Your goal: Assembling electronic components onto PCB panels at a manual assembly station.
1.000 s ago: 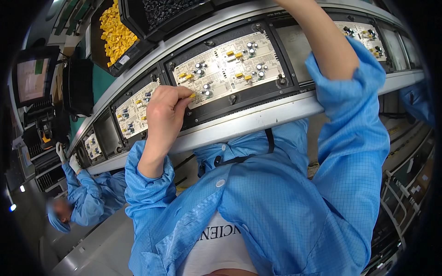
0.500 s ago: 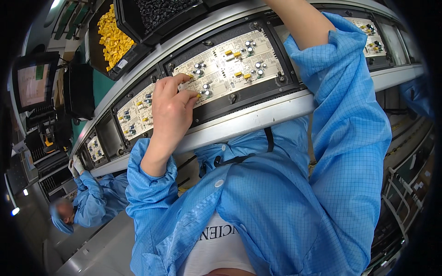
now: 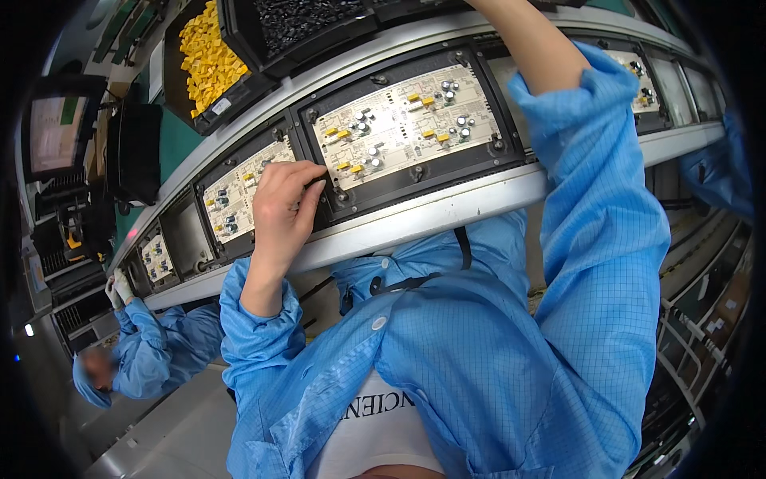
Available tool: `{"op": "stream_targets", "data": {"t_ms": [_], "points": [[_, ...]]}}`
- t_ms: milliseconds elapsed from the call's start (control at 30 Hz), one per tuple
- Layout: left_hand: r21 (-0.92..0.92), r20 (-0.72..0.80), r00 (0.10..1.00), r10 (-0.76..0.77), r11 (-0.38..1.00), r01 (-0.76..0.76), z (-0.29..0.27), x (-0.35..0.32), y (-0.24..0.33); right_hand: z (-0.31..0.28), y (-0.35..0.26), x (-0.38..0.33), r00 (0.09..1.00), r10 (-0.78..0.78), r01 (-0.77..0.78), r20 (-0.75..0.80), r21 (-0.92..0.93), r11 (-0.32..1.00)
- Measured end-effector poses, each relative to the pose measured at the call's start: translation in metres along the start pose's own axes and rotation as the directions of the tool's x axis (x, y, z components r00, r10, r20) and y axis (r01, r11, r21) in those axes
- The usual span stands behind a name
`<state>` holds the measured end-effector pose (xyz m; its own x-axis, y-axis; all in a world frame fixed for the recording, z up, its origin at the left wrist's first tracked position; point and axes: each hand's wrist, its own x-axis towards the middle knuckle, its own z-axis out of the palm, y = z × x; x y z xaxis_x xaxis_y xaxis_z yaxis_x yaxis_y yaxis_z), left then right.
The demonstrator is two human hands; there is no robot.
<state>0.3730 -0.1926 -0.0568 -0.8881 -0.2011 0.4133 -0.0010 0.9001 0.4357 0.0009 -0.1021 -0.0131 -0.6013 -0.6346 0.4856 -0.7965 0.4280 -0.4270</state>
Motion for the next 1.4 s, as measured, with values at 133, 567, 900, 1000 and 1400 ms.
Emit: {"op": "stream_targets", "data": {"t_ms": [133,567,900,1000,1400], "points": [[-0.036,-0.013,1.000,-0.009,0.999,0.008,-0.003,-0.007,-0.008,-0.018,-0.030,-0.024,0.942,0.231,-0.326,0.242,0.514,0.794],[0.120,-0.283,0.919,0.276,0.960,-0.252,0.018,0.182,-0.077,-0.032,-0.065,-0.155,0.682,-0.092,-0.715,0.725,0.688,0.125],[0.482,0.002,0.992,-0.126,0.869,0.109,0.027,0.216,-0.056,-0.031,-0.070,-0.177,0.844,0.044,-0.429,0.535,0.622,0.655],[0.475,0.017,0.997,-0.080,0.878,0.062,0.026,0.213,-0.058,-0.032,-0.076,-0.180,0.885,0.002,-0.249,0.466,0.469,0.847],[0.491,0.097,0.982,-0.160,0.866,0.092,0.010,0.211,-0.061,-0.009,-0.096,-0.188,0.874,-0.221,0.110,0.433,0.267,0.957]]}}
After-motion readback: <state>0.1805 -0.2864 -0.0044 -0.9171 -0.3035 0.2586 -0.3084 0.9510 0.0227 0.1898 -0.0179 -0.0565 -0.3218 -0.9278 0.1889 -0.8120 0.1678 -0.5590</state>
